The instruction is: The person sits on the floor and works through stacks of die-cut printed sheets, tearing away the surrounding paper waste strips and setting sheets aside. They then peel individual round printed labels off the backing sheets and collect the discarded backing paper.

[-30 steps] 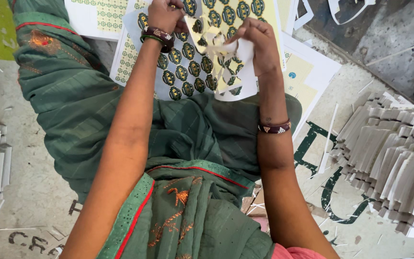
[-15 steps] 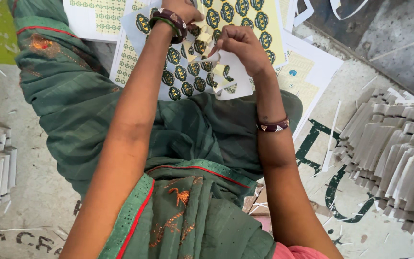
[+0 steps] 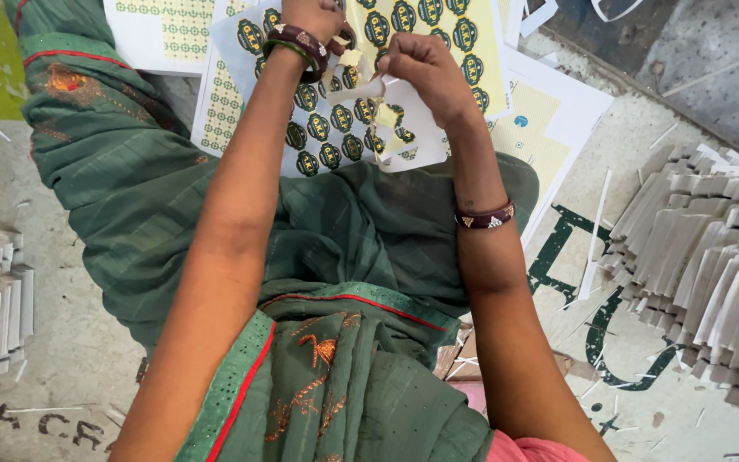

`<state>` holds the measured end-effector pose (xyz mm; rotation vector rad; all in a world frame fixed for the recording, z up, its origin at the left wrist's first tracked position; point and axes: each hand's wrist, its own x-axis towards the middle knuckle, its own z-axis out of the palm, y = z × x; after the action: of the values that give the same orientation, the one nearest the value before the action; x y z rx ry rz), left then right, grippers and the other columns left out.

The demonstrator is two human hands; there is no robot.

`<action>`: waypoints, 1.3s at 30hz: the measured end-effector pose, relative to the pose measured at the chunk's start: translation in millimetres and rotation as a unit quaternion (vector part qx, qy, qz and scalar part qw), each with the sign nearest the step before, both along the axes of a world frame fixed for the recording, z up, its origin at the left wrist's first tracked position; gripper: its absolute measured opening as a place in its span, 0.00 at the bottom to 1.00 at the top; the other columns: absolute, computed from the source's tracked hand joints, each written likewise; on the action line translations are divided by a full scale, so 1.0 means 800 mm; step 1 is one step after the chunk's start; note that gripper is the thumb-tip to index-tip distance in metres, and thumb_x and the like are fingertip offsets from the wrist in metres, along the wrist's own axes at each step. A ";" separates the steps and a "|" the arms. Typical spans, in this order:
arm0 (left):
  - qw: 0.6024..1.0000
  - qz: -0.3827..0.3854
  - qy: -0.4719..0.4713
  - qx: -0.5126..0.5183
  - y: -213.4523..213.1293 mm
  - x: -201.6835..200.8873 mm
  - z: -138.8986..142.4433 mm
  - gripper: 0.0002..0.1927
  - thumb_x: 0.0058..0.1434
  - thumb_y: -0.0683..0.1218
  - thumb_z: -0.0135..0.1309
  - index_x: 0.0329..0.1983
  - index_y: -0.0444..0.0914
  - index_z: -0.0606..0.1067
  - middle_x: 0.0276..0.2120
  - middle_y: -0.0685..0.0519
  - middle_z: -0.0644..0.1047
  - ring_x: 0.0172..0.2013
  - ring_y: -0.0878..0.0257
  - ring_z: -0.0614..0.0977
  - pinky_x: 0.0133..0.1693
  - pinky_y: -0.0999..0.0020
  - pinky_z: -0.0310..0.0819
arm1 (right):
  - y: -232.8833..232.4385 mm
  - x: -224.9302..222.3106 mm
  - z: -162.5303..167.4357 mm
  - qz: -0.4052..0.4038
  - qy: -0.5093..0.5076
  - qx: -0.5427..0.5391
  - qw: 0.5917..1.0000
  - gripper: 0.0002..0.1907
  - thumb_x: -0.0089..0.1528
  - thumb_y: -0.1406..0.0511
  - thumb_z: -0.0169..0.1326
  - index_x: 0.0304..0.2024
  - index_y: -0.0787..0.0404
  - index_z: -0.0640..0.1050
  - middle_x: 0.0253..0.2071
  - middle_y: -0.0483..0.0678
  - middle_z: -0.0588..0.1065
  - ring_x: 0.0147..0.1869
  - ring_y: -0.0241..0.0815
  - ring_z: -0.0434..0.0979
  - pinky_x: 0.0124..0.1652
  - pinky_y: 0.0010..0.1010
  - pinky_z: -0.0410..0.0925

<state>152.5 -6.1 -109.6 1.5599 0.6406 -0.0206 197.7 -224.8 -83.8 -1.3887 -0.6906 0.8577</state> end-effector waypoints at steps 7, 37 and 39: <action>0.997 0.004 0.070 -0.041 0.016 -0.027 0.018 0.10 0.63 0.44 0.54 0.32 0.32 0.80 0.27 0.44 0.82 0.23 0.55 0.87 0.24 0.61 0.80 | -0.009 0.013 0.000 -0.143 0.173 0.095 0.970 0.04 0.66 0.68 0.52 0.35 0.60 0.74 0.33 0.43 0.77 0.33 0.31 0.75 0.39 0.29 0.71; 0.988 -0.118 0.087 0.040 -0.010 -0.018 0.002 0.05 0.51 0.43 0.64 0.27 0.35 0.83 0.20 0.54 0.80 0.17 0.68 0.80 0.21 0.72 0.73 | -0.012 0.009 0.008 -0.027 0.119 0.086 0.989 0.09 0.70 0.70 0.52 0.34 0.63 0.74 0.35 0.47 0.79 0.35 0.30 0.75 0.38 0.24 0.68; 0.990 -0.109 0.083 0.041 -0.012 -0.017 -0.001 0.05 0.51 0.42 0.63 0.27 0.35 0.83 0.20 0.55 0.80 0.18 0.69 0.80 0.21 0.72 0.73 | -0.013 0.010 0.006 -0.029 0.114 0.087 0.989 0.09 0.71 0.70 0.52 0.34 0.63 0.74 0.34 0.46 0.79 0.35 0.30 0.74 0.37 0.24 0.66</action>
<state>138.6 -15.9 -110.2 1.7133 0.6040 -0.2944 205.9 -235.2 -78.9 -1.1293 -0.5329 0.8723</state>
